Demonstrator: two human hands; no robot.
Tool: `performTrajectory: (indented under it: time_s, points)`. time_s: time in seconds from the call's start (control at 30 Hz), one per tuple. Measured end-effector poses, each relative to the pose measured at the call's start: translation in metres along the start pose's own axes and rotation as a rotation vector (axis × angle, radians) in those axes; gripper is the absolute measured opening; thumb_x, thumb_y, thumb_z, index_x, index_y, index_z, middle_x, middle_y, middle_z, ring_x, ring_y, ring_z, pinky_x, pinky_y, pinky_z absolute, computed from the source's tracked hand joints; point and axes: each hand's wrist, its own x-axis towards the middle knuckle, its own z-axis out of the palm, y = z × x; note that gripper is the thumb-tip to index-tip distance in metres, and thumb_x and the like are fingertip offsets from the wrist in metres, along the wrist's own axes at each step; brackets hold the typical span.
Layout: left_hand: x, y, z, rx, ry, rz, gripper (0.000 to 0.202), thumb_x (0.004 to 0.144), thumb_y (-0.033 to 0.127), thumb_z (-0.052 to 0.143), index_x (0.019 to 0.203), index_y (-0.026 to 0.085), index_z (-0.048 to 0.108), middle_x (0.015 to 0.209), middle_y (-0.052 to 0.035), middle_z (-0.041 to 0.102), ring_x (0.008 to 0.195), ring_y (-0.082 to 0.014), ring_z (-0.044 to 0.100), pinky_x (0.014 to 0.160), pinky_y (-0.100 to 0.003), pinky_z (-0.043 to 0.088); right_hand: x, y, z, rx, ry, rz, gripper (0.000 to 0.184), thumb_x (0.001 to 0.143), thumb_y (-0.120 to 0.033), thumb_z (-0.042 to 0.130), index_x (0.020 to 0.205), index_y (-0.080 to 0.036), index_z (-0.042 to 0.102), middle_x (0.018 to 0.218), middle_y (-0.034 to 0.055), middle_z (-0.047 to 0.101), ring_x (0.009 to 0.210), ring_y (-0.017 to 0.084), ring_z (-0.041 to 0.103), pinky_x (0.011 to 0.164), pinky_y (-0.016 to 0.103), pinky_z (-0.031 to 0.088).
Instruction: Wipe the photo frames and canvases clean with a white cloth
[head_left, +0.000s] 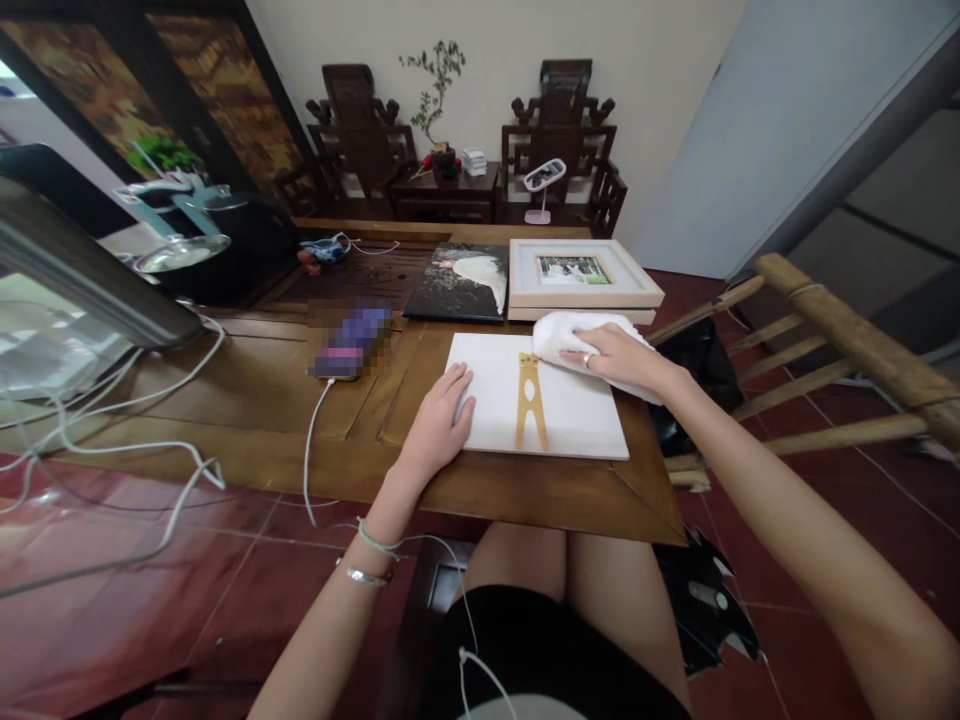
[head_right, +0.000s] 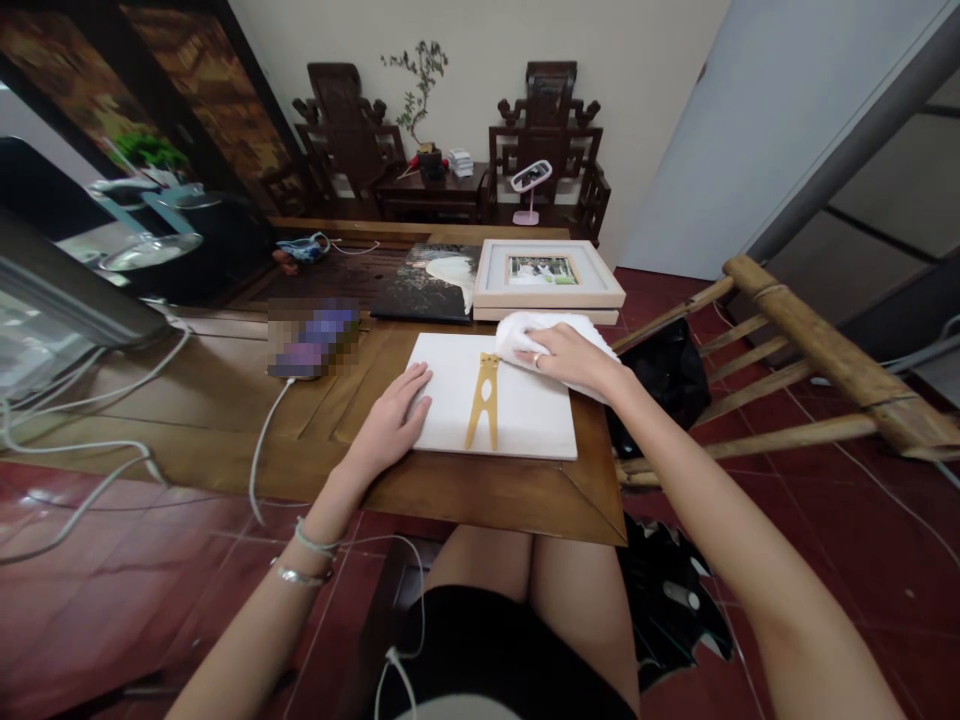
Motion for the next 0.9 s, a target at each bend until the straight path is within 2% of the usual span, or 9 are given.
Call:
performTrajectory:
  time_s: [0.13, 0.23, 0.33, 0.37, 0.43, 0.5, 0.57, 0.73, 0.9]
  points:
    - [0.0, 0.001, 0.0, -0.004, -0.003, -0.006, 0.04, 0.092, 0.023, 0.043, 0.127, 0.006, 0.053, 0.14, -0.0206, 0.048, 0.135, -0.027, 0.04, 0.113, -0.046, 0.033, -0.045, -0.016, 0.012, 0.016, -0.008, -0.053, 0.037, 0.092, -0.048, 0.038, 0.081, -0.021, 0.06, 0.089, 0.0105, 0.065, 0.095, 0.031, 0.057, 0.083, 0.038, 0.04]
    - [0.0, 0.001, 0.001, -0.002, 0.005, -0.002, 0.04, 0.092, 0.023, 0.043, 0.127, 0.005, 0.053, 0.139, -0.0208, 0.048, 0.134, -0.0272, 0.041, 0.113, -0.046, 0.033, -0.087, -0.033, 0.018, 0.033, -0.09, -0.046, 0.034, 0.091, -0.045, 0.037, 0.084, -0.022, 0.061, 0.1, 0.0129, 0.066, 0.11, 0.035, 0.054, 0.086, 0.041, 0.041]
    - [0.0, 0.002, 0.001, 0.006, 0.013, -0.006, 0.039, 0.092, 0.022, 0.042, 0.127, 0.008, 0.053, 0.14, -0.0192, 0.049, 0.134, -0.0272, 0.042, 0.112, -0.048, 0.034, -0.121, -0.048, 0.016, 0.079, -0.188, -0.021, 0.025, 0.087, -0.04, 0.043, 0.083, -0.025, 0.063, 0.115, 0.0124, 0.063, 0.127, 0.037, 0.043, 0.089, 0.044, 0.042]
    - [0.0, 0.002, 0.001, 0.009, 0.011, -0.008, 0.039, 0.092, 0.023, 0.042, 0.127, 0.009, 0.053, 0.14, -0.0189, 0.049, 0.134, -0.0273, 0.042, 0.112, -0.049, 0.034, -0.128, -0.052, 0.013, 0.106, -0.23, -0.017, 0.023, 0.086, -0.04, 0.046, 0.081, -0.026, 0.063, 0.115, 0.0109, 0.064, 0.129, 0.036, 0.041, 0.089, 0.044, 0.042]
    - [0.0, 0.002, 0.001, 0.012, 0.007, -0.007, 0.039, 0.092, 0.023, 0.042, 0.127, 0.009, 0.053, 0.14, -0.0189, 0.049, 0.134, -0.0273, 0.041, 0.112, -0.049, 0.034, -0.135, -0.054, 0.005, 0.152, -0.303, 0.009, 0.024, 0.085, -0.044, 0.048, 0.078, -0.028, 0.063, 0.106, 0.0092, 0.067, 0.124, 0.036, 0.047, 0.088, 0.043, 0.044]
    - [0.0, 0.002, 0.001, 0.012, 0.004, -0.005, 0.039, 0.092, 0.023, 0.042, 0.127, 0.009, 0.053, 0.14, -0.0193, 0.048, 0.134, -0.0273, 0.041, 0.112, -0.048, 0.034, -0.131, -0.05, -0.001, 0.171, -0.311, 0.042, 0.031, 0.086, -0.052, 0.047, 0.079, -0.027, 0.063, 0.095, 0.0089, 0.068, 0.111, 0.034, 0.056, 0.086, 0.042, 0.044]
    - [0.0, 0.002, 0.0, 0.01, 0.005, -0.002, 0.04, 0.092, 0.023, 0.042, 0.127, 0.007, 0.053, 0.14, -0.0199, 0.048, 0.134, -0.0275, 0.041, 0.112, -0.048, 0.034, -0.116, -0.039, -0.004, 0.168, -0.26, 0.044, 0.038, 0.087, -0.057, 0.044, 0.082, -0.025, 0.064, 0.092, 0.0089, 0.067, 0.101, 0.032, 0.058, 0.086, 0.041, 0.044]
    - [0.0, 0.001, 0.001, 0.007, 0.007, -0.006, 0.039, 0.091, 0.022, 0.043, 0.128, 0.011, 0.052, 0.14, -0.0176, 0.049, 0.134, -0.027, 0.041, 0.112, -0.049, 0.034, -0.052, -0.003, -0.004, 0.17, -0.085, 0.025, 0.044, 0.087, -0.059, 0.042, 0.088, -0.02, 0.063, 0.103, 0.0106, 0.066, 0.1, 0.029, 0.056, 0.091, 0.041, 0.04]
    - [0.0, 0.001, 0.0, 0.007, -0.008, -0.005, 0.04, 0.092, 0.023, 0.042, 0.127, 0.007, 0.052, 0.14, -0.0198, 0.048, 0.135, -0.0272, 0.041, 0.112, -0.048, 0.034, 0.001, 0.01, -0.014, 0.174, -0.019, 0.014, 0.037, 0.087, -0.054, 0.047, 0.087, -0.02, 0.063, 0.105, 0.0101, 0.066, 0.097, 0.029, 0.058, 0.09, 0.04, 0.04]
